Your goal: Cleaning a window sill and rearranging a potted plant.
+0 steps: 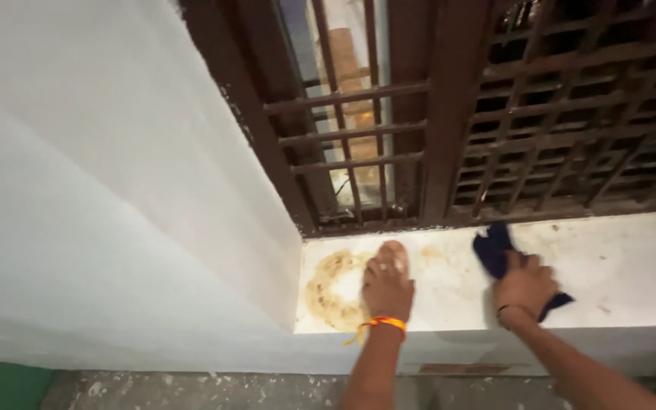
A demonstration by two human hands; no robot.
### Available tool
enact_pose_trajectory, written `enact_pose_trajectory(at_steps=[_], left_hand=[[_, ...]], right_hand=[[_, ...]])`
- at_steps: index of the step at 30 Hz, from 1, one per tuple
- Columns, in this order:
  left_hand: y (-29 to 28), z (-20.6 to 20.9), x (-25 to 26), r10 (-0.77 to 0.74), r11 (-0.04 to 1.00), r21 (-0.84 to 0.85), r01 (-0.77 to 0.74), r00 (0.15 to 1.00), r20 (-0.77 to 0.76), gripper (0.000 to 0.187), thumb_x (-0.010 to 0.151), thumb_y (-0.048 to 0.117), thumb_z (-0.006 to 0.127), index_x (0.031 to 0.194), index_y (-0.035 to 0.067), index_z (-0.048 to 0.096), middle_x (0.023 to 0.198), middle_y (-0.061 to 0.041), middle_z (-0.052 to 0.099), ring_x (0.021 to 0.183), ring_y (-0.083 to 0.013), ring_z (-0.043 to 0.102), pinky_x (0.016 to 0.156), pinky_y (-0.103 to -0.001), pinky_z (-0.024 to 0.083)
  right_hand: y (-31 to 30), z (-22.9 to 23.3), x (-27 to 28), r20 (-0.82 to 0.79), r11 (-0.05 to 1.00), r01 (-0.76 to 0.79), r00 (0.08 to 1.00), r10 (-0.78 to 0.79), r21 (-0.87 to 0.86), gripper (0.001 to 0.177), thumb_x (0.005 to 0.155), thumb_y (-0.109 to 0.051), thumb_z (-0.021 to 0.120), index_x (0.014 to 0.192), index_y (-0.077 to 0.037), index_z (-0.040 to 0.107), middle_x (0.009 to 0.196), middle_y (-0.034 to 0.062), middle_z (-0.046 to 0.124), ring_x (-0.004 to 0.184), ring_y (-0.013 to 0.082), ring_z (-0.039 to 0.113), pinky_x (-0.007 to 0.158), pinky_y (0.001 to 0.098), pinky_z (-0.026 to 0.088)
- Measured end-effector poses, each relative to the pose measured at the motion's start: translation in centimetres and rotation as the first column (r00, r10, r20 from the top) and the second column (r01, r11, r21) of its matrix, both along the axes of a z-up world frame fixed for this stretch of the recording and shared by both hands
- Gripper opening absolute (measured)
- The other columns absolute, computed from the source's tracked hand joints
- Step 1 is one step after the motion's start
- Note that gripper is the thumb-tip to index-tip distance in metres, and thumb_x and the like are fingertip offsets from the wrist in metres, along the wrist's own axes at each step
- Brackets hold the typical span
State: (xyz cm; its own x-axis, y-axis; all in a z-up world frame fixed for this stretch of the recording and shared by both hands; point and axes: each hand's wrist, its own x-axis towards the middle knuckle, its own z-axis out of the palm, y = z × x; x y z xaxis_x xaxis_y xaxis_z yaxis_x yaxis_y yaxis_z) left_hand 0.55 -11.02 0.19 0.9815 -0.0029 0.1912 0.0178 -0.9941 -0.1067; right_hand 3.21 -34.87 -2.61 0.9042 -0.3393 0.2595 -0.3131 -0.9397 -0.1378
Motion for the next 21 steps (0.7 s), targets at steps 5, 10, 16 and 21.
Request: enact_pose_trajectory(at_steps=[5,10,16,21], left_hand=[[-7.8,0.1,0.7,0.106,0.978,-0.169,-0.126,0.987,-0.124,0.101,0.089,0.058,0.064,0.163,0.008,0.018,0.134,-0.023,0.045,0.121,-0.037,0.046,0.085,-0.043,0.054],[-8.7,1.7,0.1,0.074,0.986,-0.136,-0.094,0.986,-0.147,0.097,0.094,0.053,0.062,0.163,0.004,0.016,0.136,-0.027,0.044,0.12,-0.0399,0.046,0.082,-0.044,0.055],[-9.4,0.1,1.5,0.024,0.997,-0.071,-0.021,0.999,0.038,0.097,0.087,0.053,0.064,0.157,0.0,0.023,0.149,-0.018,0.042,0.12,-0.0377,0.049,0.092,-0.042,0.054],[-11.6,1.2,3.6,0.249,0.937,-0.19,-0.294,0.941,-0.23,0.099,0.095,0.059,0.06,0.165,0.008,0.014,0.146,-0.022,0.039,0.127,-0.0382,0.044,0.096,-0.042,0.053]], right_hand=[[0.3,2.1,-2.3,-0.028,0.891,-0.453,0.891,0.452,-0.017,0.053,0.08,-0.009,0.065,0.13,-0.026,0.064,0.121,0.0044,0.06,0.112,0.0286,0.057,0.098,0.0459,0.045],[-7.8,3.7,-0.9,-0.049,0.733,-0.68,0.731,0.68,0.018,0.062,0.067,-0.006,0.072,0.126,-0.023,0.063,0.12,0.0046,0.06,0.111,0.0292,0.056,0.099,0.0444,0.045],[-18.5,1.5,2.2,-0.167,0.948,-0.29,0.949,0.267,-0.132,0.07,0.073,-0.024,0.08,0.139,-0.028,0.06,0.13,0.0072,0.06,0.115,0.032,0.056,0.1,0.0487,0.046],[-15.3,1.6,4.1,-0.119,0.984,-0.052,0.992,0.031,-0.172,0.043,0.086,-0.021,0.065,0.129,-0.021,0.068,0.125,0.0123,0.062,0.107,0.0327,0.059,0.087,0.0495,0.047]])
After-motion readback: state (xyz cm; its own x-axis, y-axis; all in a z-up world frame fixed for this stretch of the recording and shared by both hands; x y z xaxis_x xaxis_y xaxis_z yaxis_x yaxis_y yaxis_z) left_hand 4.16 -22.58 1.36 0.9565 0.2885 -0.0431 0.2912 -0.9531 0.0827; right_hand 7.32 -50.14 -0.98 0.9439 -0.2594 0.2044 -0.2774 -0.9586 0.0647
